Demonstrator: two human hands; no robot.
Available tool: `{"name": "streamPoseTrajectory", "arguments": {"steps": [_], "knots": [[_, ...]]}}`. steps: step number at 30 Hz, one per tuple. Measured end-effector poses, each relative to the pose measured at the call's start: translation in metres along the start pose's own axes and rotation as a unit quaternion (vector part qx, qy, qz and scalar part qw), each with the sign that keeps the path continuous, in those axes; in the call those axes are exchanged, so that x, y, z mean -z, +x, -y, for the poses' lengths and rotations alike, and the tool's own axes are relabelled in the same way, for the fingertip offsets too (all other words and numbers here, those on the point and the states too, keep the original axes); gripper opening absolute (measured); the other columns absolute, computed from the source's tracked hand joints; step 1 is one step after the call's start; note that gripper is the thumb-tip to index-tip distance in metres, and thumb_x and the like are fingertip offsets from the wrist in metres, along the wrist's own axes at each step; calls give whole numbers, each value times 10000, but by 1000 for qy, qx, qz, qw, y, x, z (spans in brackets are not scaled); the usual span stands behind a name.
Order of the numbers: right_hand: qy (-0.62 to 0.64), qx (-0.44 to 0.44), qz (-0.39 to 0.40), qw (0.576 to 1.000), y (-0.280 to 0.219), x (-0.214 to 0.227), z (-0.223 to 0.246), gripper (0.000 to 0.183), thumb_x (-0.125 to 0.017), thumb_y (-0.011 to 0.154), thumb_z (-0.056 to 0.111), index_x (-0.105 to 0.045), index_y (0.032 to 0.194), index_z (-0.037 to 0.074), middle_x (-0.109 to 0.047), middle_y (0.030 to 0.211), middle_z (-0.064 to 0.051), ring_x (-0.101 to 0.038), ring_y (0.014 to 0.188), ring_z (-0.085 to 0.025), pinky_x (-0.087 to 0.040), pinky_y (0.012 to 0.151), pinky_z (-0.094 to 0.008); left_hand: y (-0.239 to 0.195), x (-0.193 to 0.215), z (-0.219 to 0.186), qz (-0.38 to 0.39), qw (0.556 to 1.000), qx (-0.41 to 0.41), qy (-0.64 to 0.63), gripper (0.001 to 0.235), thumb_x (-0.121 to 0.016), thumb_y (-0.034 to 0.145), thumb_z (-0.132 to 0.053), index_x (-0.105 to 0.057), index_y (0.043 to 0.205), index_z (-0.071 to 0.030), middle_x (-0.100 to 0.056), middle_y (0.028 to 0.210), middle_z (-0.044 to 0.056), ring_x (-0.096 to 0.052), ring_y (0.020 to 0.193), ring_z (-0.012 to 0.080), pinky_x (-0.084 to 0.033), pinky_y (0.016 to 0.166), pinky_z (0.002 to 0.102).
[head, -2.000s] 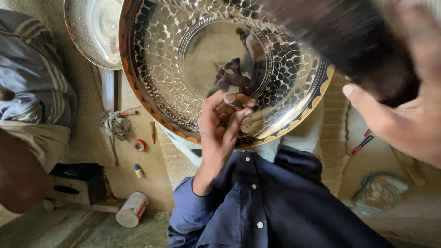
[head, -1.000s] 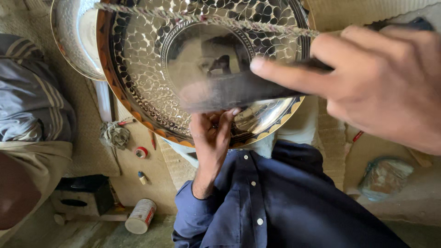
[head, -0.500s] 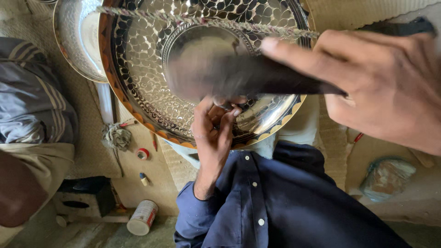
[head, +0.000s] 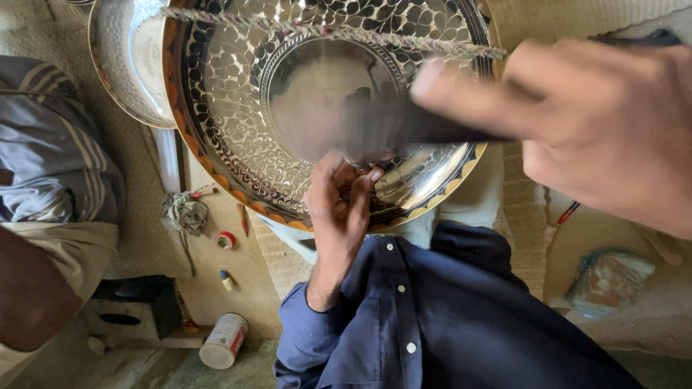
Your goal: The person uses a hammer and a small metal punch to create a decorative pattern on a large metal plate. The person repeatedly strikes the punch with the hammer along the plate's surface, moving the punch to different spots to form a consistent design.
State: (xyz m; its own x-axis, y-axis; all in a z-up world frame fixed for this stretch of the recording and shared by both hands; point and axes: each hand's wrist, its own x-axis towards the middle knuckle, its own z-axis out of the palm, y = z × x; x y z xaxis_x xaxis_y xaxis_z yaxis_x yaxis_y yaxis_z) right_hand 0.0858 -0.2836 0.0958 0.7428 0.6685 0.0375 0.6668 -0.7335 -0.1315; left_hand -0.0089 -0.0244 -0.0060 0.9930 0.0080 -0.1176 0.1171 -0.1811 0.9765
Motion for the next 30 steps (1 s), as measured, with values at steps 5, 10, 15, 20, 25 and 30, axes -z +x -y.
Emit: {"name": "streamPoseTrajectory", "arguments": {"steps": [5, 10, 15, 20, 25, 30], "knots": [[100, -40, -64, 992, -21, -25, 1, 717, -755, 819, -37, -504, 1473, 121, -655, 830, -60, -626, 610, -180, -505, 505, -312, 4, 10, -4, -26, 987, -18, -160, 388, -582, 1052, 143, -404, 1329, -63, -677, 1234, 169, -707, 1138, 209, -623, 991, 322], [312, -133, -271, 901, -71, -95, 16, 697, -781, 958, -10, -389, 1534, 8, -658, 1097, -187, -718, 868, -290, -608, 734, -364, 8, 23, -13, -53, 989, -35, -130, 449, -641, 1037, 155, -398, 1341, -69, -676, 1225, 163, -700, 1096, 188, -617, 935, 296], [477, -263, -366, 754, -103, -198, 64, 553, -768, 996, -25, -393, 1393, 63, -628, 1034, -130, -634, 852, -192, -532, 783, -281, 17, 23, -13, -16, 996, -31, -83, 504, -684, 1020, 150, -400, 1376, -66, -708, 1171, 175, -673, 942, 135, -563, 780, 229], [480, -323, -294, 761, -125, -206, 70, 455, -821, 1014, 11, -477, 1311, -6, -657, 997, -109, -666, 871, -168, -547, 838, -273, 25, 18, -10, 42, 995, -56, -78, 487, -664, 1036, 161, -412, 1385, -67, -685, 1214, 164, -699, 1057, 146, -623, 926, 279], [390, -248, -245, 853, -118, -146, 40, 528, -812, 959, 98, -488, 1355, -33, -678, 968, -106, -715, 825, -192, -590, 775, -298, 26, 16, -9, 89, 988, -122, -20, 425, -651, 1064, 173, -462, 1349, -81, -697, 1178, 157, -711, 1027, 138, -648, 883, 267], [233, -107, -227, 939, -94, -93, 14, 626, -813, 974, 95, -441, 1468, 1, -685, 1114, -202, -729, 937, -274, -606, 809, -334, 25, 17, -4, 79, 992, -79, -59, 411, -658, 1060, 119, -430, 1344, -70, -702, 1194, 140, -702, 986, 110, -613, 851, 242]]}}
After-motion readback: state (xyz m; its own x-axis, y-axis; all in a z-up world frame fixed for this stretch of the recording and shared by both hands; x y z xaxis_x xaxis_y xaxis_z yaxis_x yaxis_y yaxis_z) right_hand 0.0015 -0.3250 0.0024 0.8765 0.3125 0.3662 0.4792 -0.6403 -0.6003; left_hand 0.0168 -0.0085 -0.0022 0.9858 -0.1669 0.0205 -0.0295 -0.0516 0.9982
